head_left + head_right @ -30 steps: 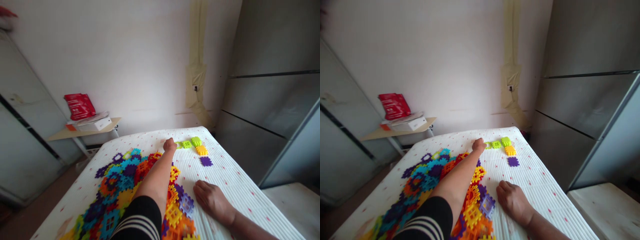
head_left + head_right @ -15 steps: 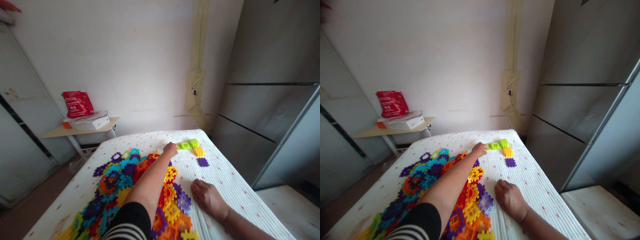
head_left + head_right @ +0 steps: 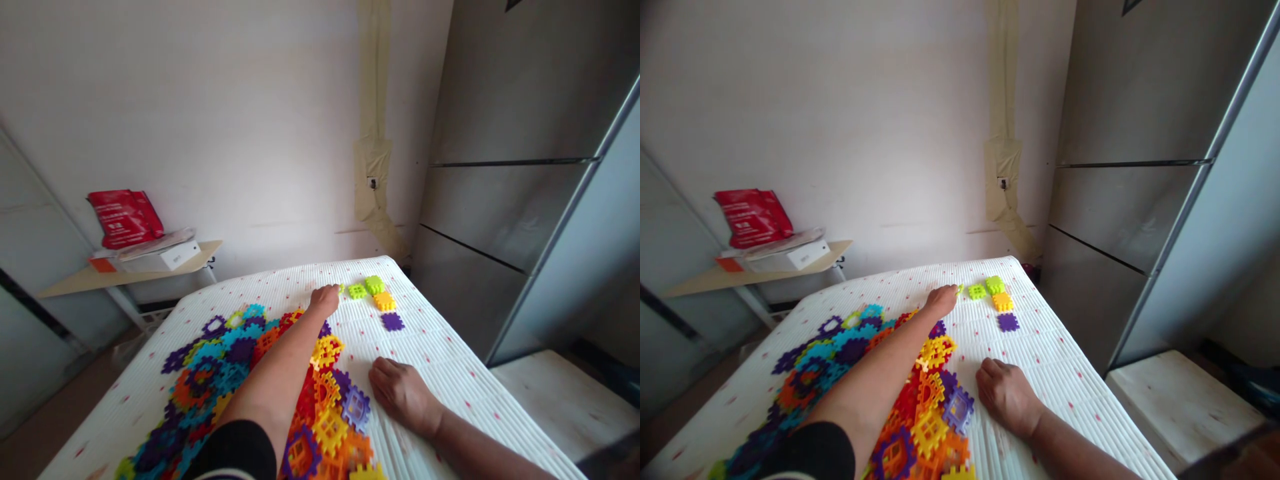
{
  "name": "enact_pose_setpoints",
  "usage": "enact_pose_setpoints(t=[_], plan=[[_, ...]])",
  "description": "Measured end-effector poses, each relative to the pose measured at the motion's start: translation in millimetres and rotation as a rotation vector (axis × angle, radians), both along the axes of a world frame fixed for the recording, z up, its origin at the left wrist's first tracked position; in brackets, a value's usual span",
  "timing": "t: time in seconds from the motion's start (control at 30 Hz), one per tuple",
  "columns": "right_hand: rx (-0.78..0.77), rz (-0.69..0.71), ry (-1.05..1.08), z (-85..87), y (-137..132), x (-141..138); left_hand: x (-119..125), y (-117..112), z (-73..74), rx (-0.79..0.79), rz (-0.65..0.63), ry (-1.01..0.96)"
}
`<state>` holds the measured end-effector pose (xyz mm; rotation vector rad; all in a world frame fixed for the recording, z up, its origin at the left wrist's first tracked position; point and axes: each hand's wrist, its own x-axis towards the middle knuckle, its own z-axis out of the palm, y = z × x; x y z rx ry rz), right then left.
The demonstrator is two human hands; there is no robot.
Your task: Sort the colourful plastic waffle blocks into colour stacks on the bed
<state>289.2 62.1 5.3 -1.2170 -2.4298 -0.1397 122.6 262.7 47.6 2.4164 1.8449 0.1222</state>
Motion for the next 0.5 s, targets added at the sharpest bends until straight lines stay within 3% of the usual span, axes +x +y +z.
enact_pose_setpoints(t=[0.27,0.5], plan=[[0.003,0.013,0.009,0.3,0,0,-5,18,14.7,-0.035,0.019,0.003],[0.005,-0.001,-0.005,0.1,0,0,5,21,5.7,-0.037,0.07,-0.031]])
